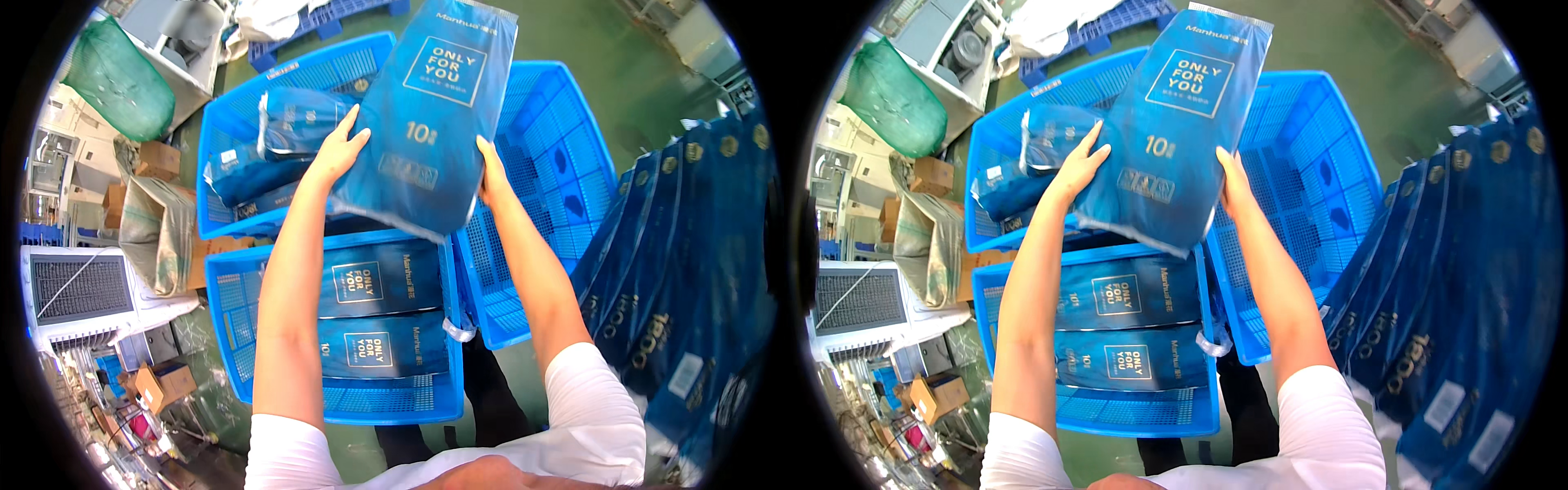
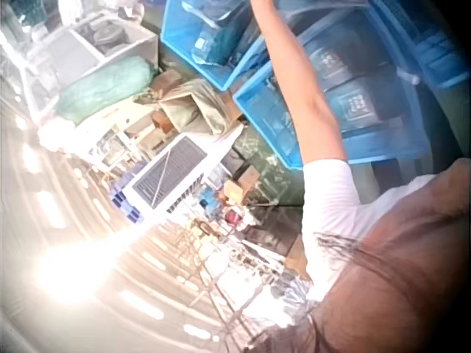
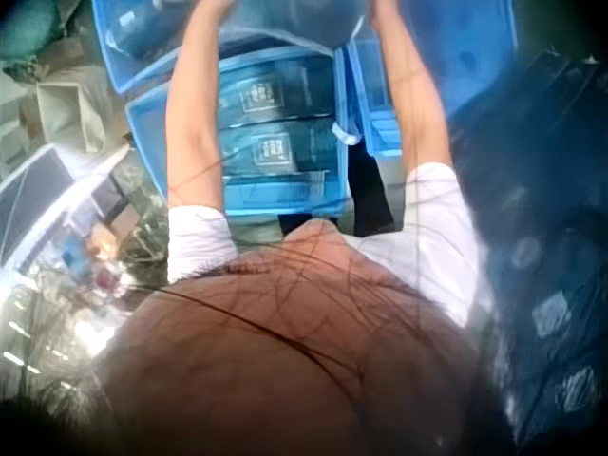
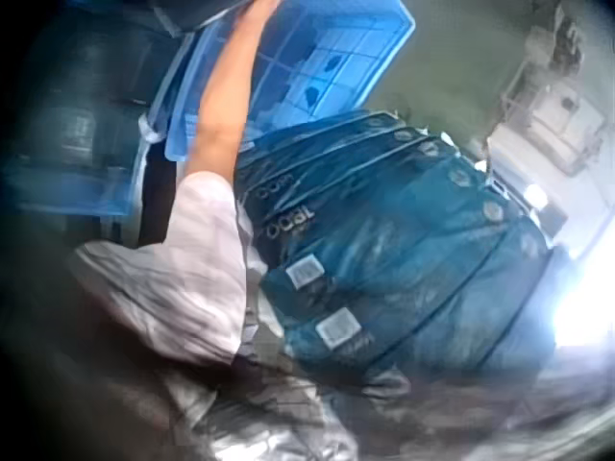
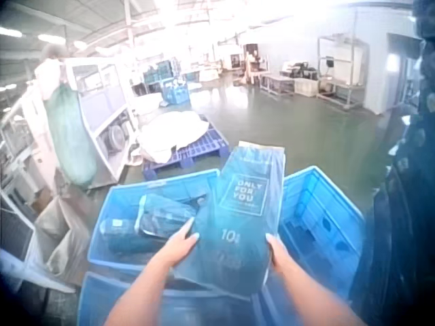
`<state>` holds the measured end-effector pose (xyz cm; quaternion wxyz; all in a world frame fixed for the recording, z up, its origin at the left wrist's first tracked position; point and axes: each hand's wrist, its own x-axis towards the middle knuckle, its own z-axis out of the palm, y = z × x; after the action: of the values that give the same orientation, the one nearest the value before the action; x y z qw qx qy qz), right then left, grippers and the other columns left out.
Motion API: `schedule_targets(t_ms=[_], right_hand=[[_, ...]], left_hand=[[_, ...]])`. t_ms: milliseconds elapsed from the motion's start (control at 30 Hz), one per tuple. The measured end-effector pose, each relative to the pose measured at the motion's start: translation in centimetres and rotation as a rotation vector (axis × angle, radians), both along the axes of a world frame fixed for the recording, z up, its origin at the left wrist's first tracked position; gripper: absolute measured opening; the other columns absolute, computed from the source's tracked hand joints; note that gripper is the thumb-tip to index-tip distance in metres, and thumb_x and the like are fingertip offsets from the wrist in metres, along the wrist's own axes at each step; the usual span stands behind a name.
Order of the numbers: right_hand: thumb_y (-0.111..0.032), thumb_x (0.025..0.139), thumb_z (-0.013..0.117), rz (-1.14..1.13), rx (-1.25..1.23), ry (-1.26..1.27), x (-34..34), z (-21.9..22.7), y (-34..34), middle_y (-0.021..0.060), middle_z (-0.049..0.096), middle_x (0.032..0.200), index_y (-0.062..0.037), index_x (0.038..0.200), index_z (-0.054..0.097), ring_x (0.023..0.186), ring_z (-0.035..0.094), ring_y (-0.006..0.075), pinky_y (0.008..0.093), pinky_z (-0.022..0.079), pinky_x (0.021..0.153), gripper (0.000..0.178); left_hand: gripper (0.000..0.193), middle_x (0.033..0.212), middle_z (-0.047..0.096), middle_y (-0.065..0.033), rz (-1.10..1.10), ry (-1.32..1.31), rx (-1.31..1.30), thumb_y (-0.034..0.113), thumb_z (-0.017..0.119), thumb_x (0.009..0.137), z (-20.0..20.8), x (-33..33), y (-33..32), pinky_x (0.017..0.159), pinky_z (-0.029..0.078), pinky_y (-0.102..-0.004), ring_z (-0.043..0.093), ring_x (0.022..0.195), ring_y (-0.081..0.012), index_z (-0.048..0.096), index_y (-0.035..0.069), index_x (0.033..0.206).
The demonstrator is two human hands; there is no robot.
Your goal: The person repeatedly picks up blue padded mailer bags from a metal table, places them into blue plastic crates, and returns to the table to continue the cycle. The person also handles stacks of gray plastic-wrapped items on the table, moving them aside to access the mailers.
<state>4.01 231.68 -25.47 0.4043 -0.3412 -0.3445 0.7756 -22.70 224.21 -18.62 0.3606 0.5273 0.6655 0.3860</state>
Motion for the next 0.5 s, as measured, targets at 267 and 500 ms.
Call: schedule_targets(t_ms=[267,500], right_hand=[[-0.041,0.088,0.045,0.009,0.272,-0.579,-1.6,-7.8,1.7,0.0243,0.039,0.128,0.0007,0.137,0.012,0.121,0.036,0.0316,0.035,0.029,0.099,0.072],[-0.011,0.087,0.053,0.174,0.155,-0.65,2.1,-5.6,-19.5,0.0079,0.054,0.087,-0.0024,0.095,0.055,0.08,0.053,0.0168,0.0271,0.043,0.071,0.012]], left_hand=[[0.043,0.137,0.028,-0.018,0.147,0.568,0.076,0.032,0.054,0.082,-10.9,2.1,-1.6,0.096,0.033,-0.0422,0.038,0.113,-0.041,0.047,0.026,0.124],[0.007,0.081,0.057,-0.0123,0.511,0.442,0.018,0.006,0.058,0.077,-21.0,2.0,-27.8,0.071,0.044,-0.0334,0.055,0.078,-0.0256,0.057,0.003,0.083]])
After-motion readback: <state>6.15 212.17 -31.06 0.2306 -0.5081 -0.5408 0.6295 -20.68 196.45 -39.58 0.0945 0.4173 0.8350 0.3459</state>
